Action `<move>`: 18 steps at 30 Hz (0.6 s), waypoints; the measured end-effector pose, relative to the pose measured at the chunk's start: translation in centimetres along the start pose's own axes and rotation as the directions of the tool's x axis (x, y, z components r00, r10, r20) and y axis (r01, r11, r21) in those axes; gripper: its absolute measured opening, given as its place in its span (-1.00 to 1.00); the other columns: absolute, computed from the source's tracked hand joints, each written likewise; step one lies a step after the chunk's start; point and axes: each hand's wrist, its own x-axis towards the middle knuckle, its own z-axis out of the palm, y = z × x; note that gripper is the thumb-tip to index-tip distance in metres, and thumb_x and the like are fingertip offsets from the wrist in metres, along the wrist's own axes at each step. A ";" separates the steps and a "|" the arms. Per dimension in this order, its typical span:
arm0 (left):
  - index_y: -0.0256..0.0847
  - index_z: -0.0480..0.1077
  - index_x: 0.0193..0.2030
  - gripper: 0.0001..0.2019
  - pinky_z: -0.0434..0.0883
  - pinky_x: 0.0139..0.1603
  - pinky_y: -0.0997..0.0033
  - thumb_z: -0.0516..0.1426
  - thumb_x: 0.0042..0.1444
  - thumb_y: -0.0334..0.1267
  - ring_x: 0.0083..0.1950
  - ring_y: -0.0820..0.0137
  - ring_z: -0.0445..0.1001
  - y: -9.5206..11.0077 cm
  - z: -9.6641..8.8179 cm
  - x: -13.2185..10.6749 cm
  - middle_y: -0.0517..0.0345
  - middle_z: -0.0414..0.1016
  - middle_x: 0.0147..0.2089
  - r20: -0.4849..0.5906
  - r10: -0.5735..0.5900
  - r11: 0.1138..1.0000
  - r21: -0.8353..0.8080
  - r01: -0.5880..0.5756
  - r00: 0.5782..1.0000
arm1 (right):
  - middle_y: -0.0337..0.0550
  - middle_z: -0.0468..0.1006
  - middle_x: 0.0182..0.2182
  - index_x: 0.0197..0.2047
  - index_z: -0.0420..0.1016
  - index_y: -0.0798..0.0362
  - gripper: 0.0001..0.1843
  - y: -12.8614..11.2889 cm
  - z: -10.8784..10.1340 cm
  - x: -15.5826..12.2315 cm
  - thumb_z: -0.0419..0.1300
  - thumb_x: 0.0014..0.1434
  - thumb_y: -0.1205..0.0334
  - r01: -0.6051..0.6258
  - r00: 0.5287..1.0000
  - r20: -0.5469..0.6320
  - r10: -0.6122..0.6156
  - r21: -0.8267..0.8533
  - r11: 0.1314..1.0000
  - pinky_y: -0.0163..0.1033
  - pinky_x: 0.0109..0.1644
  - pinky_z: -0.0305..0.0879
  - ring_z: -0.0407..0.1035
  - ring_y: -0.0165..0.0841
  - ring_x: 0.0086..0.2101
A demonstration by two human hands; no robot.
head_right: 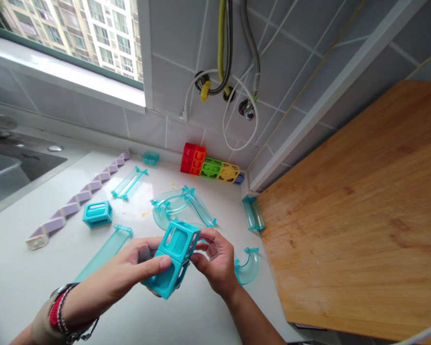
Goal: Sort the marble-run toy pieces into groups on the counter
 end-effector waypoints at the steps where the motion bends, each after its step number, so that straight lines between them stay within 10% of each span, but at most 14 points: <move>1: -0.23 0.51 0.09 -0.56 0.54 -0.32 0.41 0.26 0.17 0.00 -0.26 0.33 0.50 0.0 0.0 0.0 0.06 0.56 -0.22 -0.002 0.002 1.000 -0.014 -0.002 1.000 | -0.07 0.61 -0.17 0.02 0.58 -0.07 -0.58 0.0 0.0 0.1 0.45 0.11 0.02 -0.014 1.000 0.003 0.014 -0.003 1.000 -0.10 -0.09 0.51 0.52 -0.18 -0.15; 8: -0.13 0.35 0.16 -0.58 0.54 -0.16 0.34 0.25 0.20 -0.12 -0.04 0.24 0.51 0.0 0.2 -0.1 0.02 0.50 -0.05 0.020 0.083 0.996 -0.011 -0.083 0.996 | -0.06 0.59 -0.28 -0.01 0.60 -0.01 -0.52 0.6 -0.9 0.6 0.28 0.21 -0.21 -0.024 0.998 -0.056 0.020 -0.076 0.997 -0.10 -0.20 0.49 0.50 -0.22 -0.31; 13: -0.14 0.33 -0.04 -0.69 0.48 -0.06 0.33 0.25 0.08 -0.38 -0.11 0.35 0.48 0.4 1.0 -1.2 0.21 0.43 -0.19 0.046 0.203 0.971 0.118 -0.207 0.978 | -0.14 0.57 -0.36 -0.10 0.62 0.00 -0.69 0.5 -1.4 1.6 0.19 0.34 -0.02 -0.053 0.980 -0.197 0.015 -0.189 0.981 -0.17 -0.23 0.45 0.47 -0.30 -0.36; 18: -0.14 0.33 0.06 -0.49 0.44 0.12 0.24 0.24 -0.07 -0.52 -0.01 0.28 0.51 0.8 1.2 -3.2 0.11 0.50 -0.01 0.095 0.398 0.899 0.157 -0.409 0.912 | -0.15 0.59 -0.34 -0.11 0.62 0.00 -0.75 -1.4 1.5 4.8 0.19 0.35 0.06 -0.061 0.998 0.003 0.067 -0.383 0.922 -0.20 -0.20 0.45 0.48 -0.31 -0.33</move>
